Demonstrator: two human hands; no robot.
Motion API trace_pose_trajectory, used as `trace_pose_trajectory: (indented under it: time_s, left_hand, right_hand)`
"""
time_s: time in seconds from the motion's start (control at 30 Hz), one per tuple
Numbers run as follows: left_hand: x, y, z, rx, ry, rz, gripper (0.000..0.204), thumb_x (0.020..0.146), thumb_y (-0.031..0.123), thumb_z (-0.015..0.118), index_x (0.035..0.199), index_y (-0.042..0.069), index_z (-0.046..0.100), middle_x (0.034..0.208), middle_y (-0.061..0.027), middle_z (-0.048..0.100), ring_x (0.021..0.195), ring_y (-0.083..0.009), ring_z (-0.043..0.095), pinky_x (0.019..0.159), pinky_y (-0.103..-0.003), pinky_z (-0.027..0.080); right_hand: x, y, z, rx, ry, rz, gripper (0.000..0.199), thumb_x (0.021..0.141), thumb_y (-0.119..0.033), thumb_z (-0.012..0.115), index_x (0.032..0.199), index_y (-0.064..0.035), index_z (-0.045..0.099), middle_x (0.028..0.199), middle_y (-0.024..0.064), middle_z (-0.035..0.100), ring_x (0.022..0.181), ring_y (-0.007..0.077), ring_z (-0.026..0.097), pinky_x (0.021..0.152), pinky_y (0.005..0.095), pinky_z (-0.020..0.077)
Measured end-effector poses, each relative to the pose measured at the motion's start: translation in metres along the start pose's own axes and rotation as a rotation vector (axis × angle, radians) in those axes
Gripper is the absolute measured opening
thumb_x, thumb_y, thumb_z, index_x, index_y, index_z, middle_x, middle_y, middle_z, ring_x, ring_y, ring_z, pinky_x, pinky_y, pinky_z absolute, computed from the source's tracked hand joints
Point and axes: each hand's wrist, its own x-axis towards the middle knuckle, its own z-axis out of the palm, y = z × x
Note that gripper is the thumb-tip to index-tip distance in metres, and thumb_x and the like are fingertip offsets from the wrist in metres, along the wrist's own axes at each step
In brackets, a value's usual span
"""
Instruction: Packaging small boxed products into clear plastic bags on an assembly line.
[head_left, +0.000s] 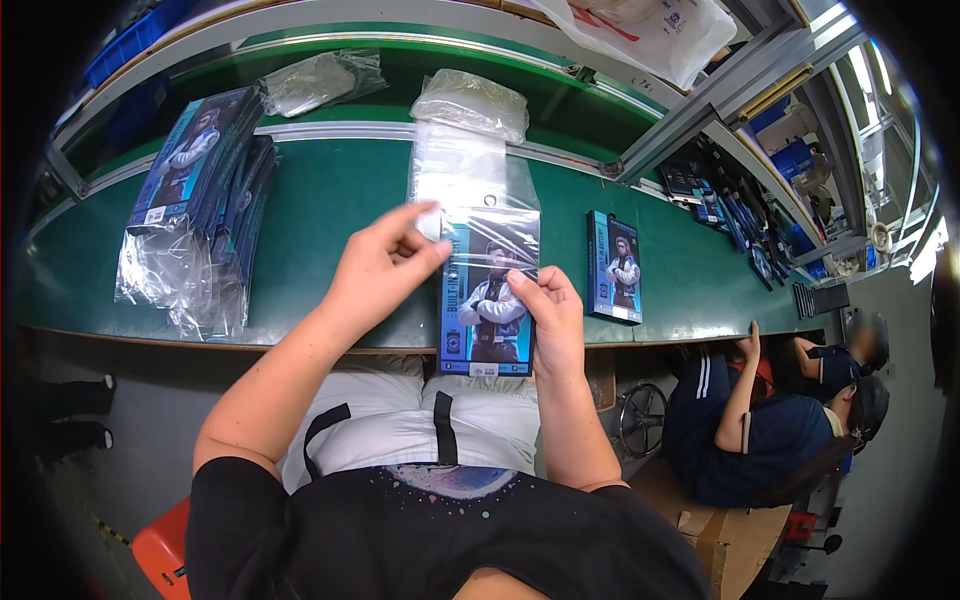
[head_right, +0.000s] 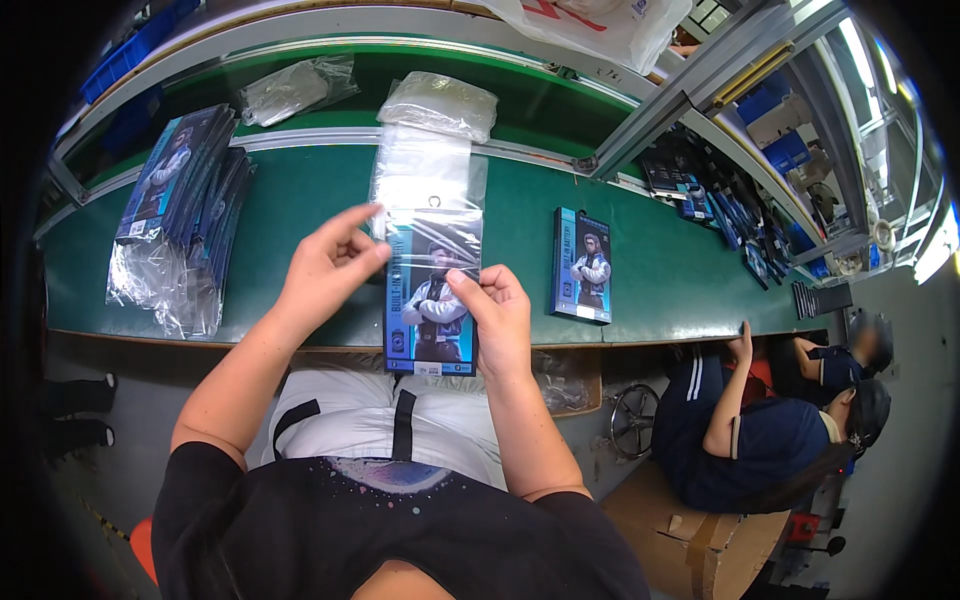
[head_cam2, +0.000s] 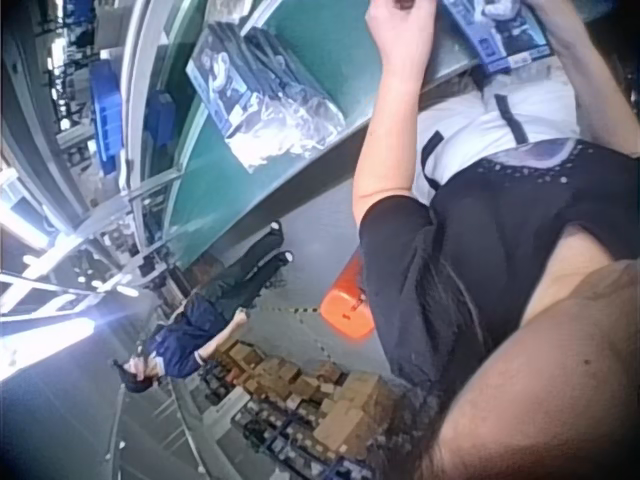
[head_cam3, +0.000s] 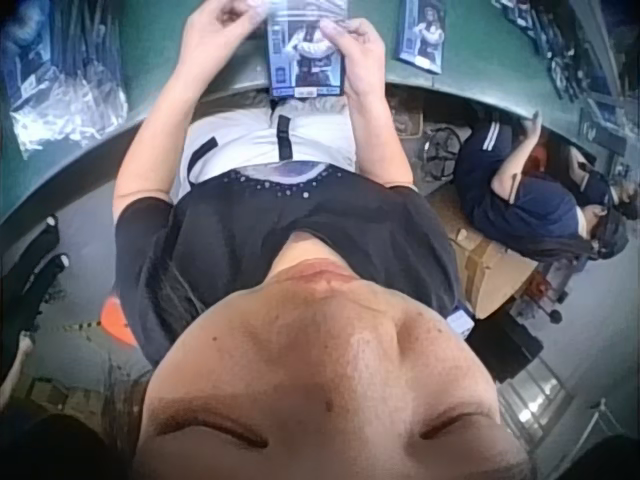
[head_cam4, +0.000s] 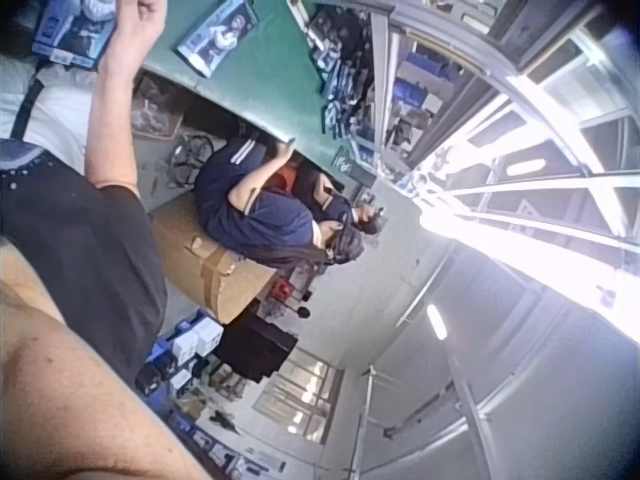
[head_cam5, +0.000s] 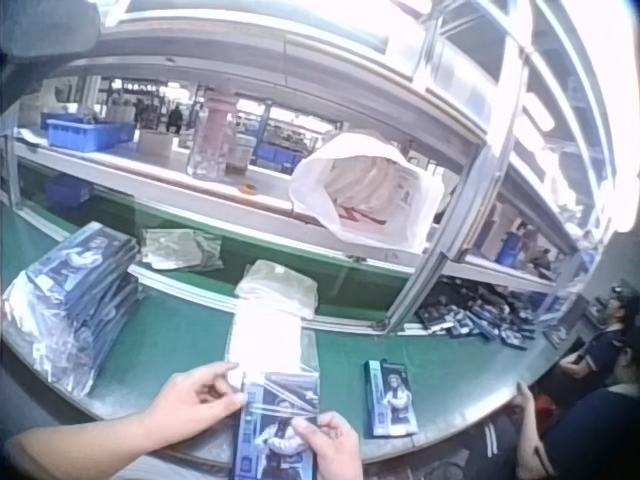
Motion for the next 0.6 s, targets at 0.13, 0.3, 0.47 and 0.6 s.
trace_pose_trajectory:
  time_s: [0.13, 0.3, 0.47, 0.6]
  left_hand:
    - [-0.008, 0.013, 0.019, -1.151, 0.168, -0.423, 0.040, 0.085, 0.024, 0.065, 0.113, -0.002, 0.054, 0.100, -0.0076, 0.062, 0.088, -0.0155, 0.061, 0.077, -0.028, 0.050]
    - [0.000, -0.009, -0.007, -1.392, 0.132, -0.461, 0.031, 0.087, 0.017, 0.060, 0.109, -0.004, 0.056, 0.100, -0.0137, 0.064, 0.090, -0.0219, 0.064, 0.084, -0.035, 0.051]
    - [-0.004, 0.021, 0.011, -1.315, 0.085, -0.384, 0.033, 0.088, 0.019, 0.060, 0.111, -0.003, 0.055, 0.104, -0.0132, 0.063, 0.094, -0.0210, 0.063, 0.084, -0.035, 0.051]
    - [-0.026, 0.040, 0.041, -1.318, -0.454, -0.400, 0.032, 0.090, 0.020, 0.058, 0.112, -0.004, 0.056, 0.105, -0.0121, 0.063, 0.100, -0.0187, 0.061, 0.088, -0.032, 0.050]
  right_hand:
    - [-0.007, 0.004, 0.006, -0.085, -0.193, 0.061, 0.015, 0.080, -0.009, 0.071, 0.076, -0.0026, 0.058, 0.072, 0.0060, 0.065, 0.062, 0.0077, 0.059, 0.058, 0.0201, 0.0464]
    - [-0.021, -0.014, 0.013, -0.309, -0.401, 0.186, 0.054, 0.074, -0.005, 0.075, 0.121, 0.0011, 0.049, 0.080, 0.0046, 0.062, 0.065, 0.0065, 0.056, 0.059, 0.0207, 0.0468]
    - [-0.015, -0.025, 0.019, -0.438, -0.463, -0.184, 0.106, 0.063, -0.002, 0.081, 0.146, -0.0087, 0.016, 0.111, 0.0136, 0.058, 0.084, 0.0126, 0.061, 0.077, 0.0272, 0.0493]
    - [-0.020, -0.040, 0.021, -0.479, -0.093, -0.588, 0.056, 0.079, 0.000, 0.065, 0.132, -0.0005, 0.046, 0.101, 0.0153, 0.062, 0.090, 0.0153, 0.060, 0.081, 0.0277, 0.0481]
